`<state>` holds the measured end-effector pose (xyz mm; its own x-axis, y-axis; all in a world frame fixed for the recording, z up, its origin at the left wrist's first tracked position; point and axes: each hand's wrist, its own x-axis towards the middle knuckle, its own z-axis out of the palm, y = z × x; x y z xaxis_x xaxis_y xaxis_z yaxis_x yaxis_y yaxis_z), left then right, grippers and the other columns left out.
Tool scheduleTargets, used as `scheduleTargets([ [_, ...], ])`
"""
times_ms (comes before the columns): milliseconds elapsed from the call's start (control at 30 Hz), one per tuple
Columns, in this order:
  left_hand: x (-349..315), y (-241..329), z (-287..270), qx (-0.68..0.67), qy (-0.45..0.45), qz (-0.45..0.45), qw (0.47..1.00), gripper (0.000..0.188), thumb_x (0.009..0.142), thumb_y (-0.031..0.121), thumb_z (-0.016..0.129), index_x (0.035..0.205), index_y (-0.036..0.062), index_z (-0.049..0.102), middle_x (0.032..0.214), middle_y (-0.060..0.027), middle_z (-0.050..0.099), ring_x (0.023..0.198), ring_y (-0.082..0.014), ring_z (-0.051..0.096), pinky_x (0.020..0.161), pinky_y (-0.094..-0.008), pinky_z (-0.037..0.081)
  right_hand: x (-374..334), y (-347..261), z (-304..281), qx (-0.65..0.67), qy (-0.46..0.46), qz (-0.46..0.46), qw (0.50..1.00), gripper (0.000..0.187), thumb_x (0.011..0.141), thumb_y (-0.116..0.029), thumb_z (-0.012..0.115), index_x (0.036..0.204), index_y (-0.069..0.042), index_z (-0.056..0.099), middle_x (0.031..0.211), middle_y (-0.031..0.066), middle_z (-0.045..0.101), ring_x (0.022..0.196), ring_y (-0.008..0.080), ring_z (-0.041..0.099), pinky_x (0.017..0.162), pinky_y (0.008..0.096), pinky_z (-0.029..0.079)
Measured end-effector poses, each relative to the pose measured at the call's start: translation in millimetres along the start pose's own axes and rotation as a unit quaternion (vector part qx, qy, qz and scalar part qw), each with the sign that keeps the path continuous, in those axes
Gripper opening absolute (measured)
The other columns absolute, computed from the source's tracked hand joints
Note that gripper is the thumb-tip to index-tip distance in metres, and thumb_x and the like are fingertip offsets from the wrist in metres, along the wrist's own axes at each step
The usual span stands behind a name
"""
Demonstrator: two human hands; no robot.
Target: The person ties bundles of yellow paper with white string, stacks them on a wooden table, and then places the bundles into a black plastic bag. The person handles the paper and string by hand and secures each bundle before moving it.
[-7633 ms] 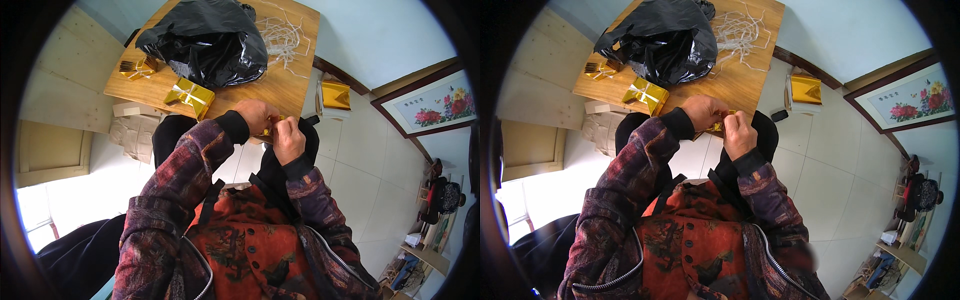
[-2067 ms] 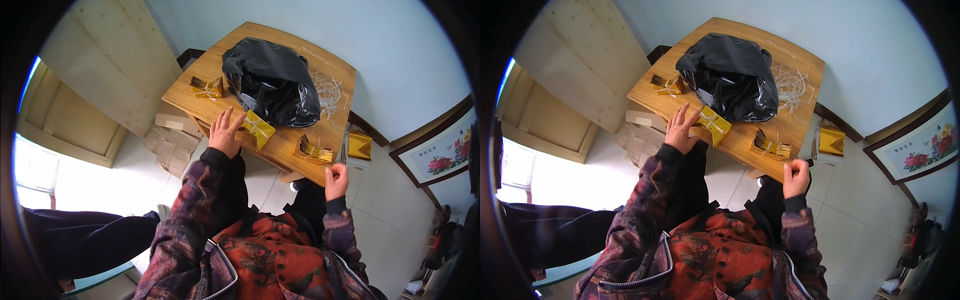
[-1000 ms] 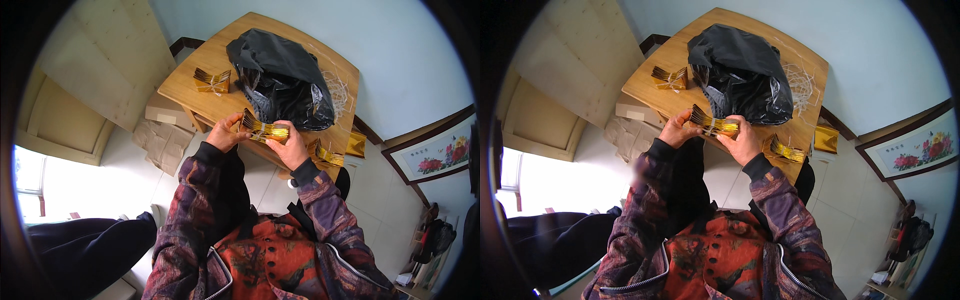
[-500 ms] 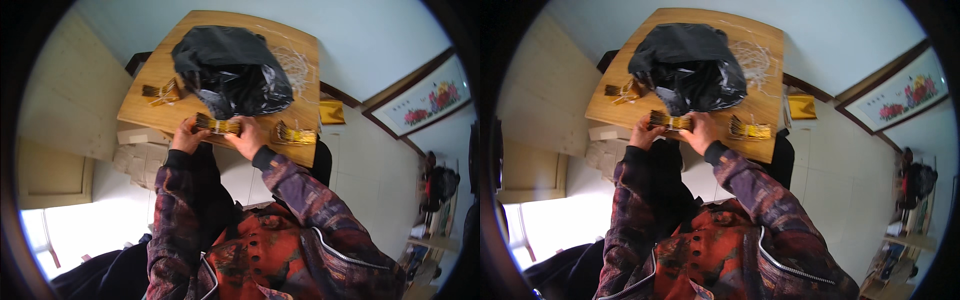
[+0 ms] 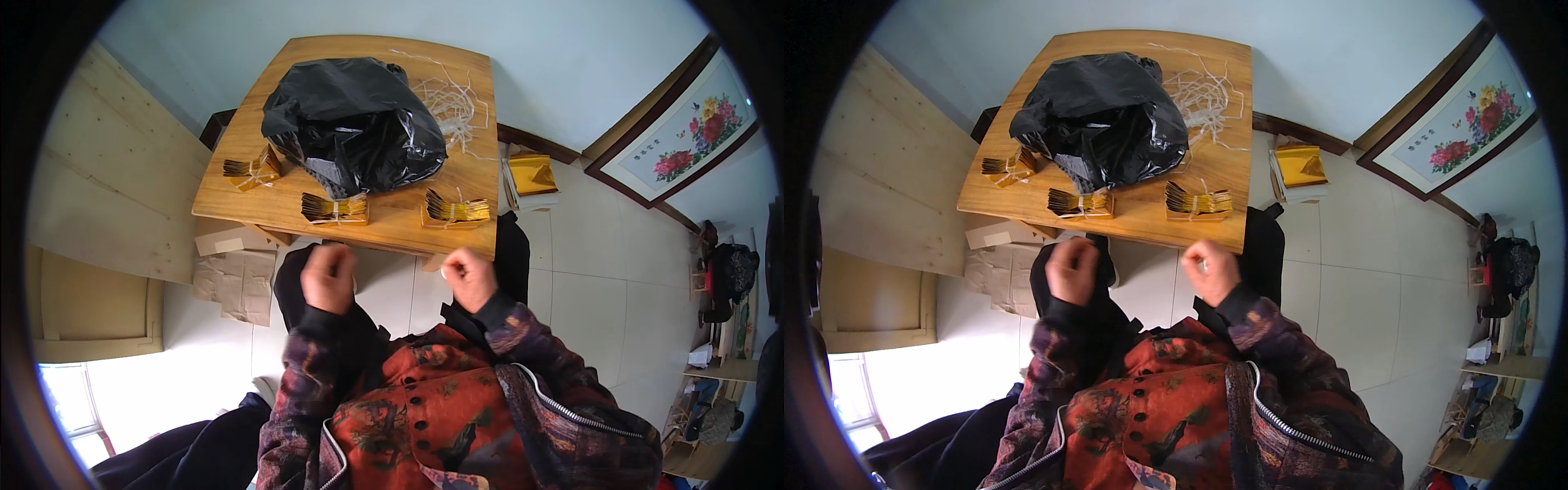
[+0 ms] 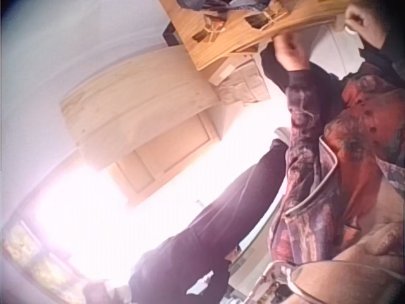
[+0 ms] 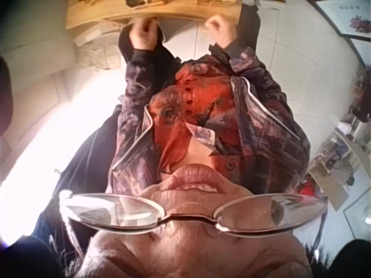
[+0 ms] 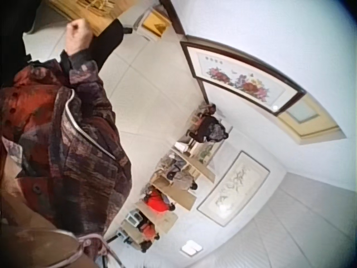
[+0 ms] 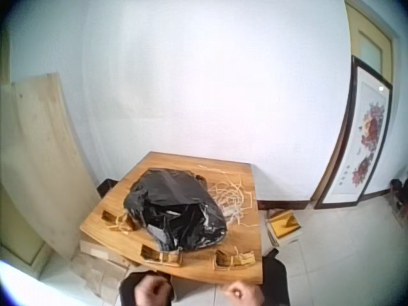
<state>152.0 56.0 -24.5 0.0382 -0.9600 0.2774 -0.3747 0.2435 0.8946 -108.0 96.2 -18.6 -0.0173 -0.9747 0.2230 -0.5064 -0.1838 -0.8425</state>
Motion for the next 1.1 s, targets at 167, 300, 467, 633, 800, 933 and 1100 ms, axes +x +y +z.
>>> scheduleTargets([
  [167,2.6,21.5,67.3,0.061,-0.197,0.126,0.970,0.078,0.071,0.013,0.075,0.137,0.0012,0.036,0.132,-0.0240,0.046,0.120,-0.0400,0.046,0.099,-0.0398,0.040,23.4,29.2,-51.3,-0.042,0.131,0.078,0.987,0.047,0.075,-0.009,0.072,0.117,-0.002,0.053,0.095,0.0101,0.063,0.083,0.0182,0.060,0.069,0.0280,0.048],
  [300,45.9,15.4,105.2,0.047,-0.194,0.062,0.978,0.092,0.070,0.010,0.076,0.143,-0.0007,0.022,0.141,-0.0243,0.035,0.131,-0.0352,0.035,0.107,-0.0367,0.032,50.7,41.8,-59.3,0.012,0.008,0.057,0.998,0.057,0.080,-0.009,0.069,0.130,-0.002,0.044,0.114,0.0087,0.059,0.099,0.0127,0.056,0.081,0.0248,0.047],
  [467,49.5,15.9,131.3,-0.084,-0.220,0.042,0.971,0.097,0.072,-0.003,0.069,0.147,0.0009,0.008,0.146,-0.0175,0.027,0.136,-0.0254,0.028,0.111,-0.0322,0.024,61.2,48.0,-46.5,0.044,-0.028,0.065,0.997,0.048,0.082,-0.009,0.065,0.127,-0.002,0.048,0.108,0.0114,0.063,0.098,0.0247,0.061,0.086,0.0315,0.047],
  [633,43.2,27.0,138.9,-0.230,-0.242,-0.026,0.942,0.091,0.073,-0.011,0.057,0.148,0.0038,0.007,0.144,-0.0133,0.027,0.133,-0.0216,0.029,0.110,-0.0319,0.025,56.9,43.6,-27.3,0.047,0.028,0.028,0.998,0.050,0.086,-0.004,0.055,0.132,0.002,0.036,0.120,0.0186,0.055,0.112,0.0312,0.054,0.097,0.0349,0.041],
  [800,37.6,27.8,135.1,-0.293,-0.212,-0.025,0.932,0.092,0.071,-0.012,0.052,0.147,0.0015,0.003,0.144,-0.0182,0.028,0.134,-0.0252,0.028,0.111,-0.0328,0.023,54.2,43.0,-16.7,0.076,0.034,-0.007,0.996,0.056,0.086,0.000,0.049,0.137,0.002,0.028,0.123,0.0218,0.052,0.117,0.0348,0.050,0.101,0.0355,0.037],
  [933,41.8,16.9,133.0,-0.180,-0.222,-0.004,0.958,0.091,0.071,-0.011,0.054,0.147,0.0014,0.006,0.143,-0.0191,0.030,0.134,-0.0254,0.029,0.111,-0.0325,0.024,58.1,49.0,-13.3,0.032,0.008,0.044,0.998,0.057,0.086,-0.004,0.051,0.138,0.002,0.028,0.123,0.0230,0.052,0.115,0.0353,0.051,0.099,0.0364,0.039],
  [1100,37.6,7.8,121.7,-0.162,-0.175,0.002,0.971,0.081,0.073,-0.006,0.056,0.144,-0.0007,0.018,0.142,-0.0213,0.034,0.134,-0.0283,0.032,0.110,-0.0323,0.026,59.1,52.2,-29.3,0.066,-0.018,0.055,0.996,0.055,0.084,-0.005,0.058,0.134,0.001,0.035,0.116,0.0177,0.056,0.108,0.0275,0.055,0.093,0.0327,0.043],
])
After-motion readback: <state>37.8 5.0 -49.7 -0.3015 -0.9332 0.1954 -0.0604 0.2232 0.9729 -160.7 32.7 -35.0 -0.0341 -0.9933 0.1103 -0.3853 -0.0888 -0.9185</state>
